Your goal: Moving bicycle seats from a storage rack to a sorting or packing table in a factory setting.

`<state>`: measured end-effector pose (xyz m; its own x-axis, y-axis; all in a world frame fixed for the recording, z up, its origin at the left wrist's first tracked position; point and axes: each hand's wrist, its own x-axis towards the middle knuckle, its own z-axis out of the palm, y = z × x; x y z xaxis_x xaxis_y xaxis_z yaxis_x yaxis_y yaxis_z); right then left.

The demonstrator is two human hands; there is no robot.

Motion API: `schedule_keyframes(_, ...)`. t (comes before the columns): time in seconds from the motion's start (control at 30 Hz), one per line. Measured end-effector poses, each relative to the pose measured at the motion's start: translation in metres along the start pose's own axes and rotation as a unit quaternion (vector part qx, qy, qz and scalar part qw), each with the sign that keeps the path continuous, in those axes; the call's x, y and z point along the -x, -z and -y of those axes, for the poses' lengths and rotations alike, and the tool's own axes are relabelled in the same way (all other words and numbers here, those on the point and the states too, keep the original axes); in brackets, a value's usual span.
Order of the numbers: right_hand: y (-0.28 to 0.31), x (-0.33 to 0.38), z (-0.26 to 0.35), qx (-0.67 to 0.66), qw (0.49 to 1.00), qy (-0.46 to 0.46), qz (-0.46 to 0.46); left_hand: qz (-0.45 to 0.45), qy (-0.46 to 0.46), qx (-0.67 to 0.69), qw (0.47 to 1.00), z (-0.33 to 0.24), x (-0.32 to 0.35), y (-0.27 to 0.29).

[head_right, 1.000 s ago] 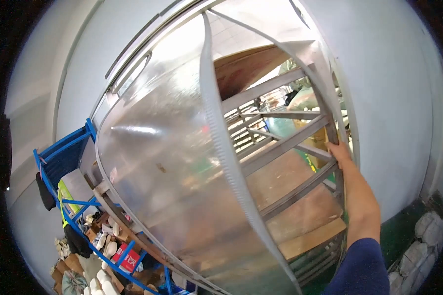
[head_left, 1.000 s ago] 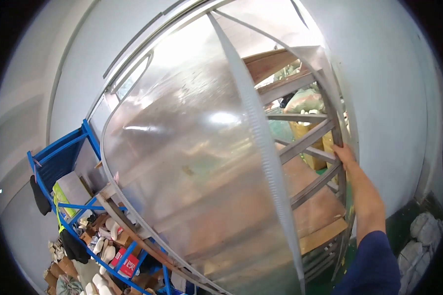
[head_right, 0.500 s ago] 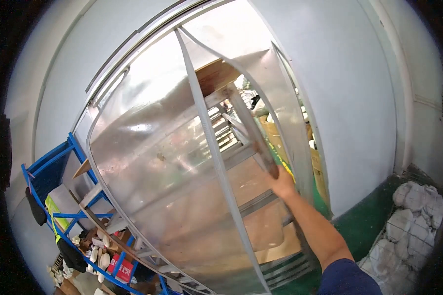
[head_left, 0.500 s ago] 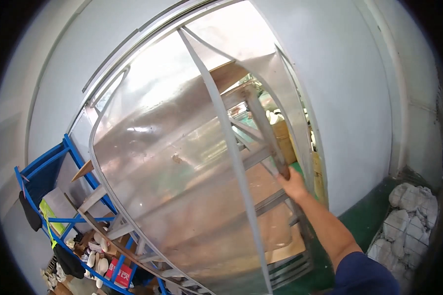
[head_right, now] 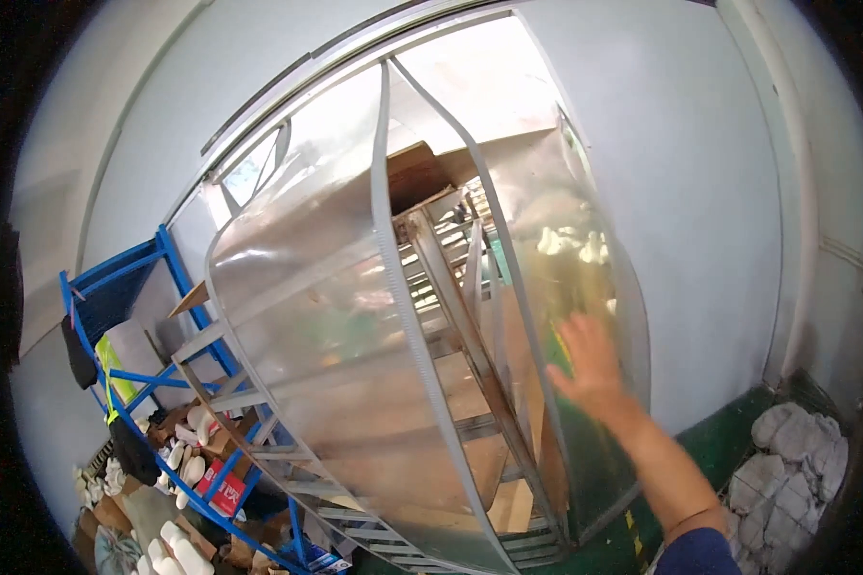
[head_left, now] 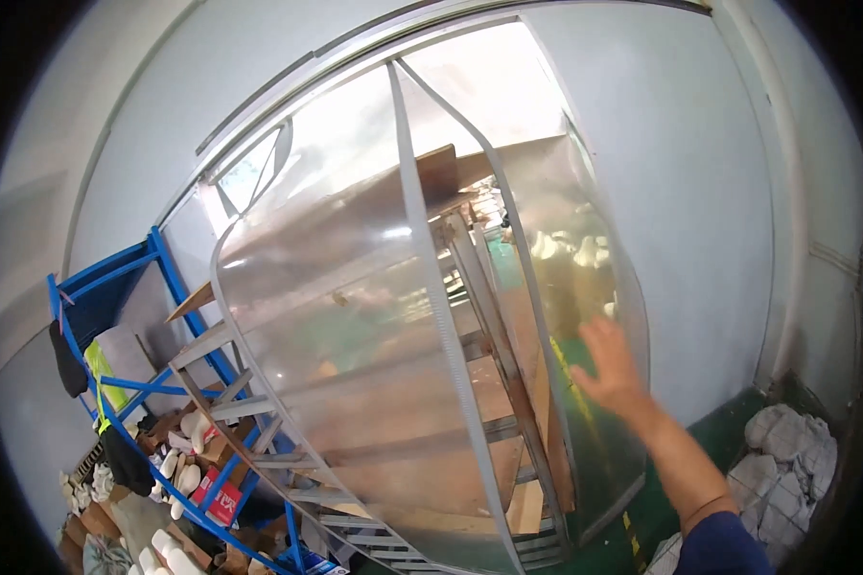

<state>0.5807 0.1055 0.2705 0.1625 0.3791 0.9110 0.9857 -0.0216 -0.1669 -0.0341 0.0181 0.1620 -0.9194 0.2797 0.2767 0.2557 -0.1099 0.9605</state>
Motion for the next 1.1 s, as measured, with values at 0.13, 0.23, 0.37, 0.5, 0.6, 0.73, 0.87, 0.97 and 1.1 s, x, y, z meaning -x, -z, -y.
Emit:
schedule_keyframes(0.13,-0.021,0.006,0.082,-0.178,0.981,0.077,0.02,-0.008,-0.045,0.008,0.999,0.031,-0.01,0.037)
schedule_keyframes(0.23,-0.021,0.027,0.152,-0.257,0.957,0.137,-0.014,-0.049,-0.025,0.027,0.998,0.079,-0.033,0.048)
schedule_keyframes(0.37,-0.029,0.071,0.247,-0.343,0.909,0.234,0.037,-0.005,-0.077,0.096,0.992,0.077,-0.048,0.073)
schedule_keyframes(0.5,-0.074,0.148,0.338,-0.465,0.825,0.215,0.24,-0.035,-0.049,-0.052,0.997,0.1,-0.061,0.124)
schedule_keyframes(0.6,-0.112,0.2,0.396,-0.479,0.74,0.276,0.382,-0.046,-0.002,-0.031,0.998,0.083,-0.073,0.163)
schedule_keyframes(0.73,-0.16,0.301,0.475,-0.515,0.644,0.331,0.459,-0.085,-0.065,-0.161,0.981,0.101,-0.094,0.259)
schedule_keyframes(0.87,-0.219,0.415,0.533,-0.288,0.497,0.376,0.727,-0.165,-0.046,-0.169,0.971,0.101,-0.123,0.336)
schedule_keyframes(0.97,-0.249,0.494,0.586,-0.342,0.35,0.402,0.774,-0.234,-0.033,-0.243,0.941,0.123,-0.145,0.399)
schedule_keyframes(1.1,-0.318,0.633,0.66,-0.171,0.262,0.298,0.902,-0.322,-0.009,-0.264,0.909,0.148,-0.169,0.476)
